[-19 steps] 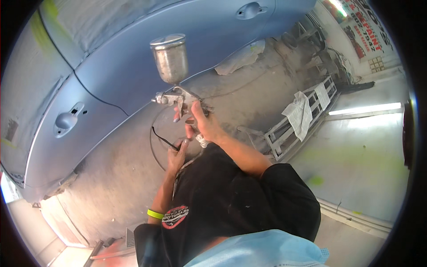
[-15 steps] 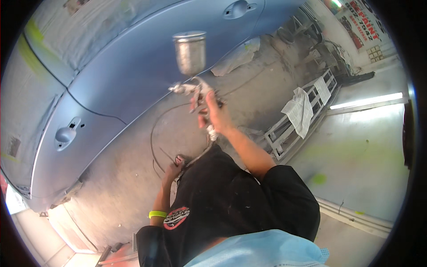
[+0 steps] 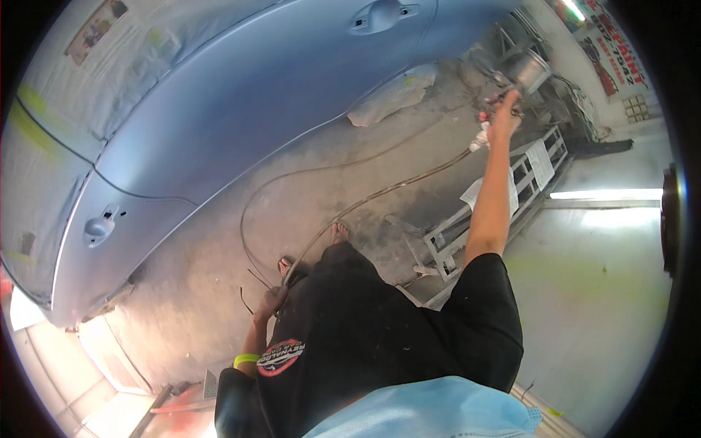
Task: The person paints the side panels of a light blue car using a spray gun. The person moves the spray gun in sweeping motions across the front fender and doors, pausing to adjust the spray nozzle and hold a pair of glasses while working in a paint booth.
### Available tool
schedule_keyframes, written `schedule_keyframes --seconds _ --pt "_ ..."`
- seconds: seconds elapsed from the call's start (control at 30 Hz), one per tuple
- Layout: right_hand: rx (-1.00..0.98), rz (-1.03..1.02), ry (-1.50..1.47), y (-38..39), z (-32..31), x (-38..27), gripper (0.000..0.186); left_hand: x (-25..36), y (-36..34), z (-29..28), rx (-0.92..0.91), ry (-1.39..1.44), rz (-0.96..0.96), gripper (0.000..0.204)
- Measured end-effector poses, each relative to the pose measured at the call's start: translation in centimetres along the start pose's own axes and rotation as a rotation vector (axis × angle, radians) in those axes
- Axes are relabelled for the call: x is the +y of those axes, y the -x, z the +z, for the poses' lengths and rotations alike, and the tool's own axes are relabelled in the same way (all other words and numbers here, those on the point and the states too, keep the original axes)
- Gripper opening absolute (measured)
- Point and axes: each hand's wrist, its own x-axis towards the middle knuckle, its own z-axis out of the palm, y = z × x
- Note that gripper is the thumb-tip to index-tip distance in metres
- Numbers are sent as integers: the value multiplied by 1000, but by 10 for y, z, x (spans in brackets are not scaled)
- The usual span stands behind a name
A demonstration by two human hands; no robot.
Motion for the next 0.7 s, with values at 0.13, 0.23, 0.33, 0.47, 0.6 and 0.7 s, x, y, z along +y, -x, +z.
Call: schedule_keyframes --seconds 0.13,0.23,0.33,0.47,0.6,0.7 --pt "116 -88 253 27 -24 2 44 -13 14 -6 58 162 -55 57" --pt "-73 -28 221 95 -4 14 42 -64 29 2 224 221 -49 59" --pt "-359 38 219 192 27 33 44 -81 59 -5 330 102 -201 59" --pt "-756 26 304 350 83 46 43 -134 106 3 470 313 -229 56" --pt "-952 -36 90 486 137 52 30 -159 136 -5 512 378 -390 52" --pt "-1173 264 -163 555 162 48 24 -202 157 -1 582 273 -330 49"
